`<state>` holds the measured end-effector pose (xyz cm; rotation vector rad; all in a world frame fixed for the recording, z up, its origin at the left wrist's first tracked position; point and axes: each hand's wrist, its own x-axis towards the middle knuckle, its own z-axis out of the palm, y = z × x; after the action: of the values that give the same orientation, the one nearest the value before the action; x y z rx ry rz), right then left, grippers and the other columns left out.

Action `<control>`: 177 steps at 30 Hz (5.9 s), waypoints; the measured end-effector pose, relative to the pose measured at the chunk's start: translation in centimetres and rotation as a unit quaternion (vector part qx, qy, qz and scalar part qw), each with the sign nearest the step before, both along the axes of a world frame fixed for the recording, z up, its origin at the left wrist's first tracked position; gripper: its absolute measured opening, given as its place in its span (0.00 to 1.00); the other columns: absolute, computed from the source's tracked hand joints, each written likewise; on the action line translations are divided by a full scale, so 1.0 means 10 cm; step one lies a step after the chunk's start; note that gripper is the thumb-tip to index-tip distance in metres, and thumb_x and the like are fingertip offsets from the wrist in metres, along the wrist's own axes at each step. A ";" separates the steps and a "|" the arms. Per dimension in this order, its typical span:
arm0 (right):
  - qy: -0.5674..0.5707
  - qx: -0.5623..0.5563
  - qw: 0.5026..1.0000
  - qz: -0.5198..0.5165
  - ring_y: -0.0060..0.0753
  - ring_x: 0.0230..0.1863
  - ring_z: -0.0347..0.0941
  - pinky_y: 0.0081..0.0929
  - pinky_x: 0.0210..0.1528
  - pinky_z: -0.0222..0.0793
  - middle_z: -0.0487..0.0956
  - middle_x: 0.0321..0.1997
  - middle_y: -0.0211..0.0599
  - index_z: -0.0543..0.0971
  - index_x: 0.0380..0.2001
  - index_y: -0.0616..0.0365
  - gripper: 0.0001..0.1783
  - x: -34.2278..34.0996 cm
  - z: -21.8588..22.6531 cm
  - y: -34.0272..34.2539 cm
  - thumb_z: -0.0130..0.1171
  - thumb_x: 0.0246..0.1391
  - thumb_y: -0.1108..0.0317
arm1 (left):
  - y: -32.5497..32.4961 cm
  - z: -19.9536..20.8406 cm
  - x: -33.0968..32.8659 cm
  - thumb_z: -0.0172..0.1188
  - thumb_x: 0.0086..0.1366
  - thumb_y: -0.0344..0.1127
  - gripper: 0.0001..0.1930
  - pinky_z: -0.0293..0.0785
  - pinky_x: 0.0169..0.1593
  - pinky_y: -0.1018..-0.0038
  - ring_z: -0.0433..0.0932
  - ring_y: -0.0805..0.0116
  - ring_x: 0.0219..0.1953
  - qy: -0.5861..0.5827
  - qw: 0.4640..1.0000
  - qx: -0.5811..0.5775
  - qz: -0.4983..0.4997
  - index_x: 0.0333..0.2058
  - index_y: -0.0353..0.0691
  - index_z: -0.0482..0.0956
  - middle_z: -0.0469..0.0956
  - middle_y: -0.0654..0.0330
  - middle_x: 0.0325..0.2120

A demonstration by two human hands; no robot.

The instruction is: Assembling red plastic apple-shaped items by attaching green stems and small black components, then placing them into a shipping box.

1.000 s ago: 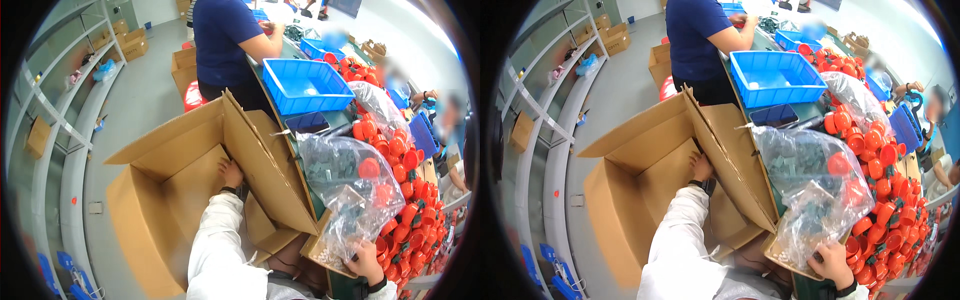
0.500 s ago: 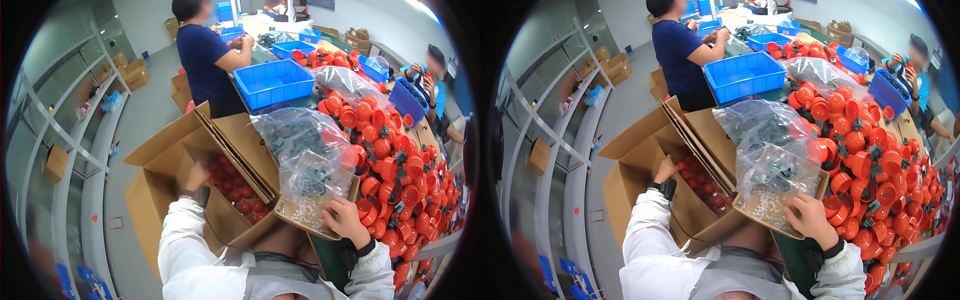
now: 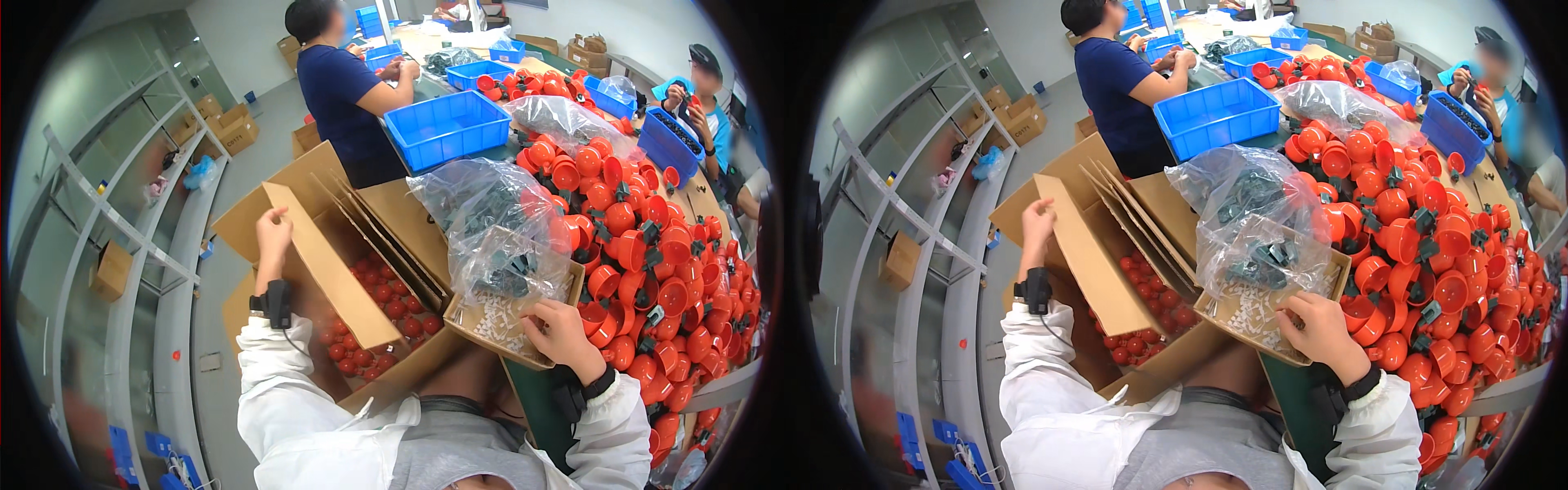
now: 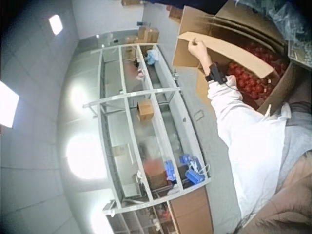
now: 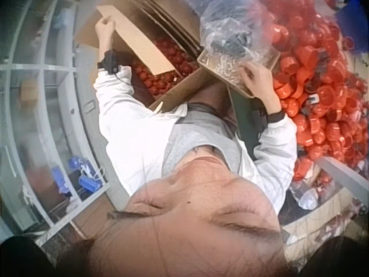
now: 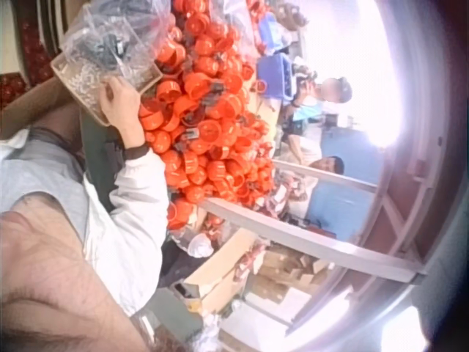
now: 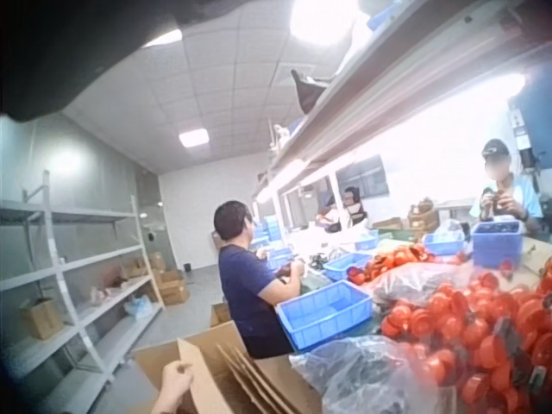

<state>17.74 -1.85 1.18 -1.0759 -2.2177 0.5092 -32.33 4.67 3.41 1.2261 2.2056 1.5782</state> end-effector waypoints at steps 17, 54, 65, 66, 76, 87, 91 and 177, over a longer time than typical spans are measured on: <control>0.010 0.009 1.000 0.006 0.39 0.23 0.72 0.31 0.25 0.67 0.73 0.21 0.35 0.77 0.26 0.57 0.05 -0.03 0.02 -0.02 0.58 0.45 0.68 | -0.79 -0.06 0.27 0.58 0.54 0.28 0.19 0.75 0.42 0.66 0.76 0.62 0.40 -0.514 0.848 0.089 -0.097 0.46 0.35 0.69 0.76 0.56 0.39; 0.007 0.005 1.000 0.005 0.38 0.23 0.72 0.30 0.26 0.67 0.74 0.21 0.36 0.77 0.26 0.57 0.05 0.04 -0.01 -0.03 0.58 0.45 0.69 | -0.18 -1.54 1.81 0.47 0.65 0.32 0.22 0.67 0.48 0.70 0.73 0.58 0.46 -0.053 0.955 0.041 -0.289 0.56 0.31 0.60 0.74 0.44 0.43; 0.003 -0.008 1.000 -0.003 0.37 0.22 0.72 0.27 0.25 0.67 0.74 0.21 0.39 0.77 0.25 0.60 0.04 0.03 0.04 -0.03 0.57 0.45 0.71 | -0.46 -1.68 2.16 0.48 0.52 0.19 0.33 0.72 0.40 0.64 0.76 0.50 0.40 -0.117 0.942 -0.097 -0.298 0.59 0.29 0.52 0.75 0.42 0.38; 0.006 -0.007 1.000 -0.002 0.37 0.22 0.72 0.27 0.25 0.67 0.73 0.21 0.39 0.77 0.25 0.60 0.04 0.01 0.06 -0.04 0.57 0.45 0.71 | -0.45 -1.76 2.12 0.48 0.52 0.19 0.33 0.72 0.40 0.64 0.76 0.50 0.40 -0.115 0.943 -0.097 -0.295 0.59 0.29 0.52 0.75 0.42 0.38; 0.005 0.013 1.000 0.009 0.38 0.22 0.72 0.29 0.25 0.66 0.73 0.20 0.37 0.77 0.24 0.58 0.04 -0.06 0.09 -0.04 0.58 0.44 0.70 | -0.11 -3.16 1.53 0.46 0.51 0.18 0.11 0.72 0.32 0.66 0.75 0.56 0.30 0.008 0.940 -0.023 -0.340 0.34 0.32 0.71 0.73 0.51 0.27; 0.005 -0.005 1.000 -0.005 0.37 0.21 0.71 0.28 0.24 0.66 0.73 0.19 0.37 0.77 0.25 0.59 0.03 -0.07 0.10 -0.05 0.58 0.43 0.73 | 0.19 -3.35 1.74 0.51 0.46 0.14 0.11 0.70 0.23 0.69 0.73 0.64 0.23 -0.141 0.938 0.140 -0.284 0.31 0.30 0.70 0.72 0.55 0.21; -0.004 -0.001 1.000 0.006 0.38 0.21 0.71 0.28 0.23 0.65 0.73 0.19 0.38 0.77 0.24 0.60 0.02 -0.10 0.11 -0.05 0.58 0.43 0.74 | 0.20 -3.54 1.59 0.40 0.52 0.12 0.28 0.64 0.50 0.73 0.64 0.64 0.47 -0.192 0.916 -0.015 -0.352 0.55 0.34 0.58 0.67 0.55 0.44; -0.003 -0.006 0.999 0.045 0.34 0.20 0.67 0.29 0.18 0.62 0.68 0.21 0.33 0.74 0.24 0.54 0.06 0.05 0.13 0.09 0.59 0.43 0.65 | 1.53 -4.31 2.62 0.53 0.53 0.61 0.32 0.63 0.51 0.48 0.70 0.48 0.48 -0.055 0.807 -0.465 -0.360 0.48 0.43 0.67 0.67 0.49 0.47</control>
<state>18.23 -0.93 2.44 -0.9876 -2.2786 0.5586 -6.09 20.02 -39.71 1.2869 1.6761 0.1862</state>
